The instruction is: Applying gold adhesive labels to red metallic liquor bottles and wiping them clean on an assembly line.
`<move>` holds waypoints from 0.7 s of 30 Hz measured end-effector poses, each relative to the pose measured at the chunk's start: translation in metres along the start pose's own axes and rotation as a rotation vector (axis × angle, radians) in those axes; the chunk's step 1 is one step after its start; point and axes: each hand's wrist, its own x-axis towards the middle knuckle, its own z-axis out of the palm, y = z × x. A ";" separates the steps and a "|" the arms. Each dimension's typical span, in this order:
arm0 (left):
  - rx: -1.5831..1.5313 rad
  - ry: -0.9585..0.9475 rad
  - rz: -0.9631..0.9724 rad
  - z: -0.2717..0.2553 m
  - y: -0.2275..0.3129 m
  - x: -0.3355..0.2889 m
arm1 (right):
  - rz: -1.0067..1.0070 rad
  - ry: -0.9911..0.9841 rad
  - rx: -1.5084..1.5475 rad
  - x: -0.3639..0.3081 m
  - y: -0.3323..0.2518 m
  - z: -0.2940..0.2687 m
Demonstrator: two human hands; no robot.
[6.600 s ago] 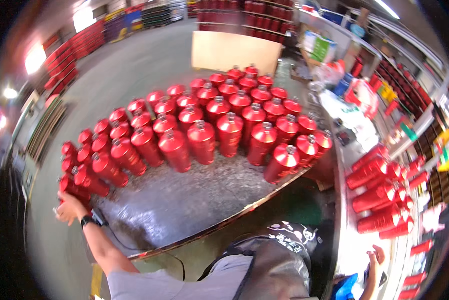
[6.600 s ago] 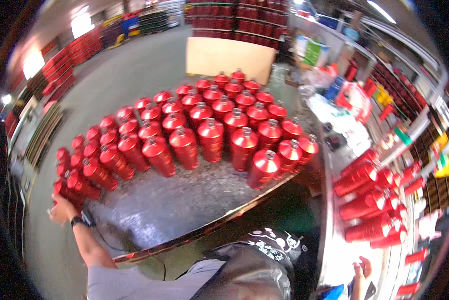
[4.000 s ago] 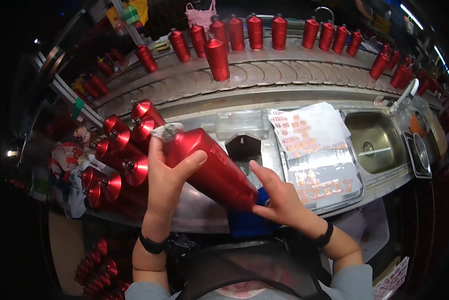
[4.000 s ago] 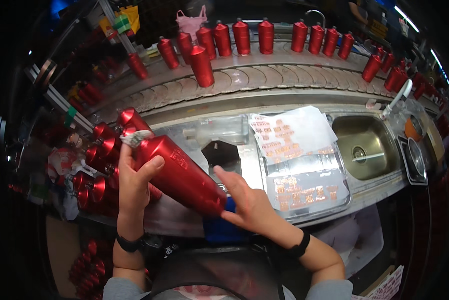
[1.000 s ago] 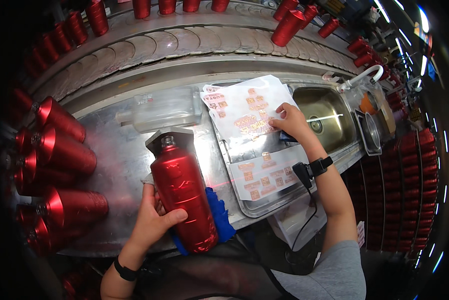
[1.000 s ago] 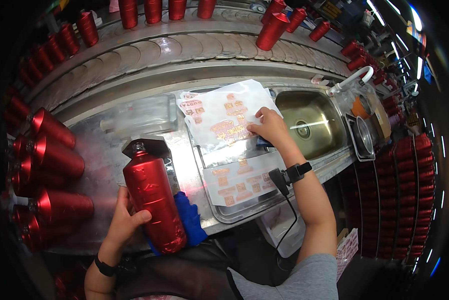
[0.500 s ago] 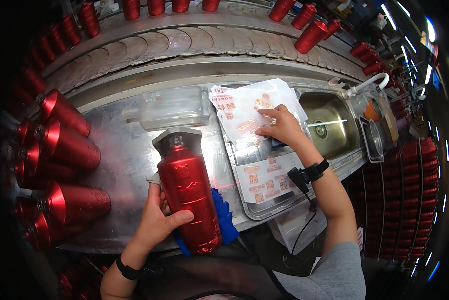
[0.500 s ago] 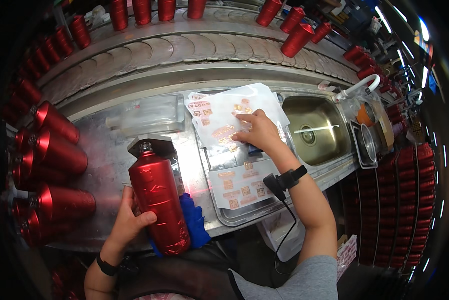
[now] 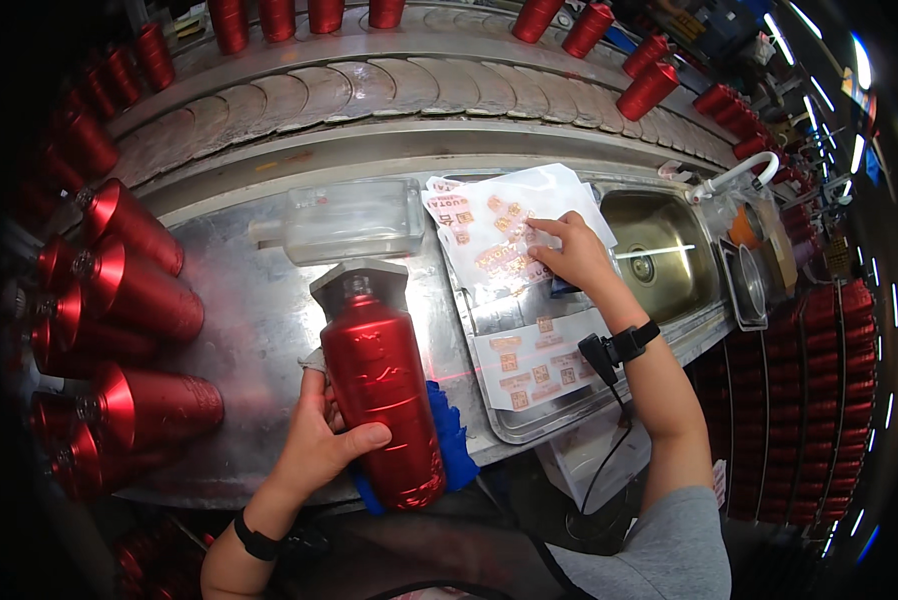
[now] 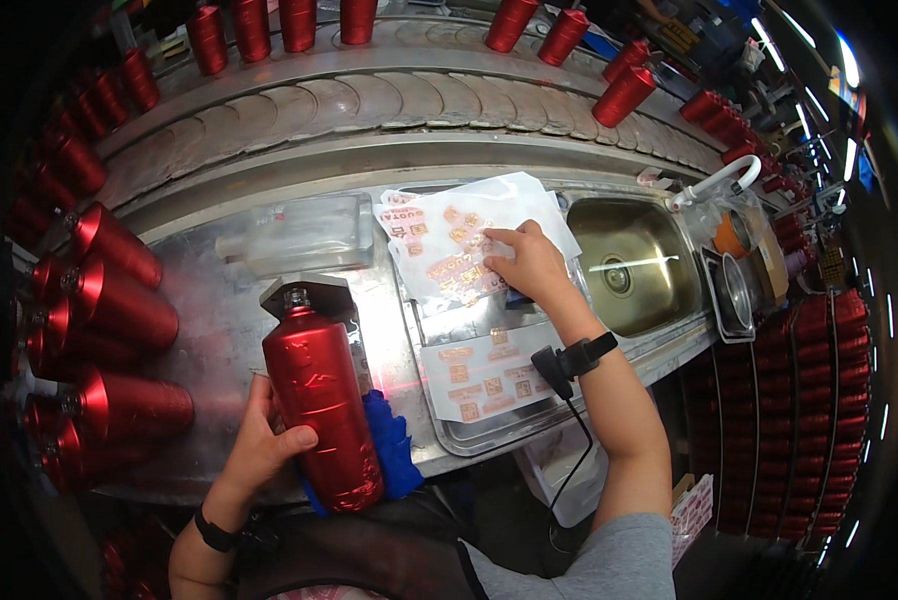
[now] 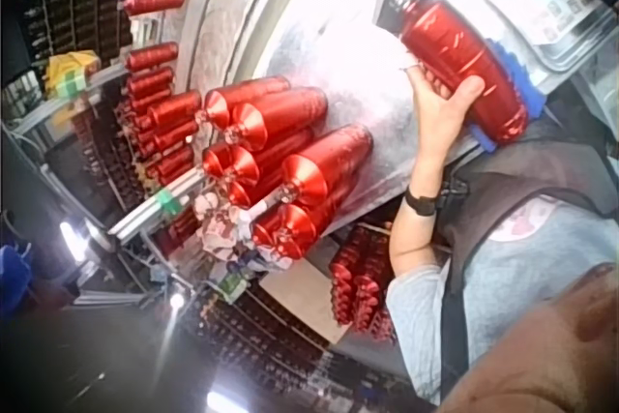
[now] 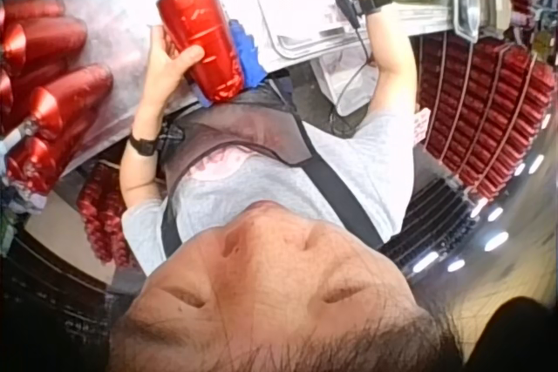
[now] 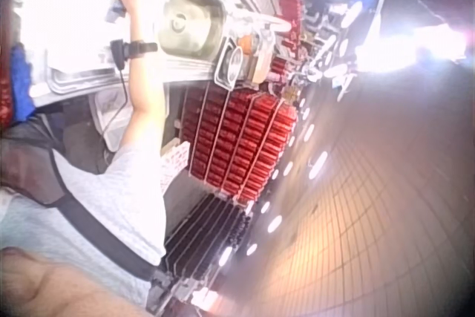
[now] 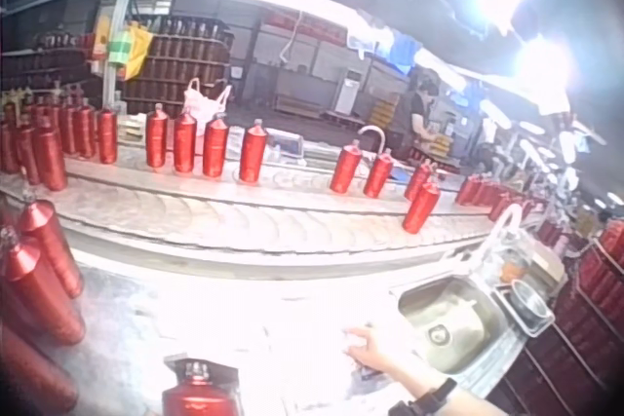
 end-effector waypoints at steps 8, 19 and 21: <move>0.009 0.009 -0.003 0.001 -0.001 -0.001 | -0.070 0.044 0.132 0.008 0.007 0.007; 0.051 0.029 0.000 0.001 0.000 -0.002 | 0.013 -0.015 0.149 0.019 0.012 0.012; 0.033 0.029 -0.003 0.001 0.000 -0.002 | -0.003 -0.012 0.167 0.021 0.013 0.013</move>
